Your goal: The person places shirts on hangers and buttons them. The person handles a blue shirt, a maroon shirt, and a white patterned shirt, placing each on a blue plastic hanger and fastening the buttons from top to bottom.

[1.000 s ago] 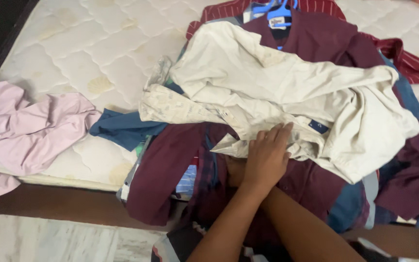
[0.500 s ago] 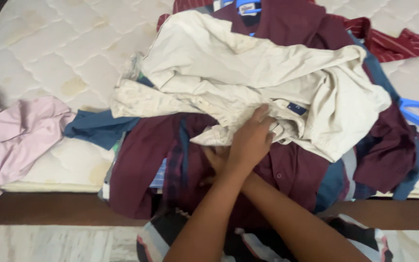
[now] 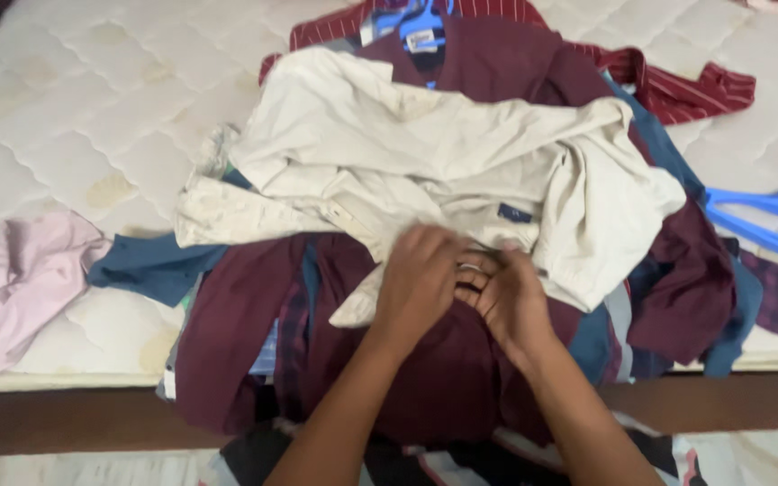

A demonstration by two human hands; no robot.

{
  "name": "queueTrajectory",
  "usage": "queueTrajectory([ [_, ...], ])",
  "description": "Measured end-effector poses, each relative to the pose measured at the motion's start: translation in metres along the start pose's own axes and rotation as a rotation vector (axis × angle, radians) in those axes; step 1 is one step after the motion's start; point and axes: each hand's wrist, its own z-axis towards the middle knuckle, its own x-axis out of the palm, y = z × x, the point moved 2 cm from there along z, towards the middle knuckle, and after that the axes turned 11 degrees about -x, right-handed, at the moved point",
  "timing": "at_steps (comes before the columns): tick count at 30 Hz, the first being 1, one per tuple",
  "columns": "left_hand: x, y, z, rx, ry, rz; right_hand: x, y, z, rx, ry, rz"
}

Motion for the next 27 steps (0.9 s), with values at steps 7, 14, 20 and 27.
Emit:
queueTrajectory([
  [7,0.0,-0.005,-0.015,0.071,0.219,-0.041,0.0,0.017,0.018,-0.172,-0.251,-0.022],
  [14,0.013,-0.023,-0.024,0.007,0.358,-0.142,-0.026,0.02,0.027,-0.5,-0.574,-0.258],
  [20,0.006,-0.061,-0.032,-0.018,0.424,-0.398,-0.024,0.089,0.011,-0.667,-0.463,-0.275],
  [27,-0.027,-0.123,-0.013,0.158,0.252,-0.281,-0.047,0.139,-0.018,0.018,0.278,-1.159],
])
